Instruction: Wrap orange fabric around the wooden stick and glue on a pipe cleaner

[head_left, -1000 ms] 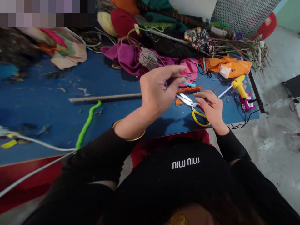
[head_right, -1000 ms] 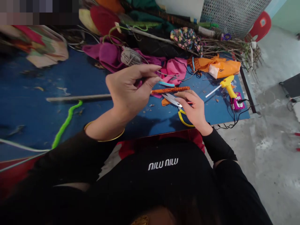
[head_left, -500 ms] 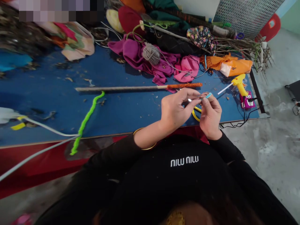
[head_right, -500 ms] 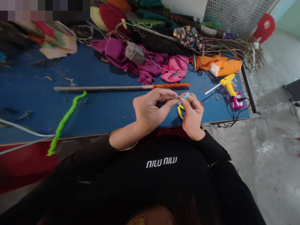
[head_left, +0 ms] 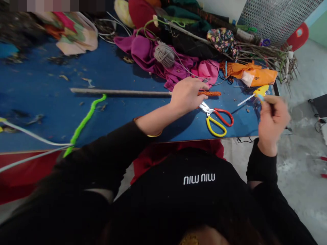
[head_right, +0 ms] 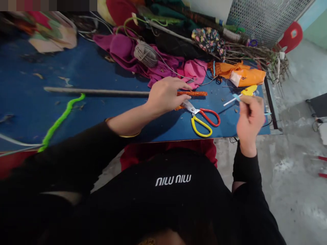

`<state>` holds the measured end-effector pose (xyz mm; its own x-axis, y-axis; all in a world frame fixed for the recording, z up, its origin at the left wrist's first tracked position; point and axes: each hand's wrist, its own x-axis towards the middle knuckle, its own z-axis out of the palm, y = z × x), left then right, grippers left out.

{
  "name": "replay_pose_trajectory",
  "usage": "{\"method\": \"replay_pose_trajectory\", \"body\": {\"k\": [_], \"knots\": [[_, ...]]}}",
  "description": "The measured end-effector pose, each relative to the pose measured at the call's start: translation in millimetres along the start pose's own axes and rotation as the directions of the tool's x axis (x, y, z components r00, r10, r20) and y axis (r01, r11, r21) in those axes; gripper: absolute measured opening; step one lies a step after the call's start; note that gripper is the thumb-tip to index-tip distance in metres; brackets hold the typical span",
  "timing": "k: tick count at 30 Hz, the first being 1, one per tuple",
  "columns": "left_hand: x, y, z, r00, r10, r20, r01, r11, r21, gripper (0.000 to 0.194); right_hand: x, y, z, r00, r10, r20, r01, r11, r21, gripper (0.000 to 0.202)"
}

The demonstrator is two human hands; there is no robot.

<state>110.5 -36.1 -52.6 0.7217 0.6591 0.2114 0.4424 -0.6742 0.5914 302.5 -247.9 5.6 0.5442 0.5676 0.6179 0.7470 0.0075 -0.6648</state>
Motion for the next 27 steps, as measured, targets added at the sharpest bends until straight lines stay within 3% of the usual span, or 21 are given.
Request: {"method": "replay_pose_trajectory", "body": {"k": [1,3,6,9,13,18,23,27], "knots": [[9.9,-3.1,2.1,1.000,0.006,0.029,-0.007,0.999,0.045,0.031,1.9,3.1,11.8,0.994,-0.092,0.053,0.096,0.993,-0.066,0.011],[23.5,-6.9,6.8,0.993,-0.013,0.114,-0.001,0.992,0.124,0.032,6.3,12.4,39.6,0.968,-0.139,0.209,0.159,0.984,-0.081,0.016],[29.5,-10.2,12.8,0.979,-0.075,0.190,0.038,0.981,0.191,0.030,15.5,30.8,76.8,0.920,-0.056,0.389,0.088,0.994,-0.065,0.021],[27.5,-15.2,17.0,0.978,-0.090,0.185,0.057,0.982,0.179,0.025,23.6,45.5,97.2,0.893,0.001,0.450,0.030,0.998,-0.061,0.026],[23.6,-22.2,20.5,0.991,-0.045,0.127,0.031,0.994,0.108,0.016,24.0,51.1,105.1,0.903,0.002,0.429,0.000,1.000,-0.005,0.026],[16.7,-21.0,14.4,0.998,-0.001,0.067,0.003,1.000,-0.030,0.019,12.6,47.4,106.5,0.952,-0.032,0.305,-0.003,0.994,0.112,0.019],[12.9,-14.0,3.6,0.998,-0.017,0.062,0.024,0.993,-0.114,0.020,3.5,46.9,105.2,0.981,-0.049,0.186,0.029,0.994,0.108,0.019],[12.0,-10.6,0.3,0.997,-0.016,0.081,0.026,0.992,-0.126,0.017,1.6,50.3,102.9,0.977,-0.105,0.184,0.088,0.991,0.097,0.018]]}}
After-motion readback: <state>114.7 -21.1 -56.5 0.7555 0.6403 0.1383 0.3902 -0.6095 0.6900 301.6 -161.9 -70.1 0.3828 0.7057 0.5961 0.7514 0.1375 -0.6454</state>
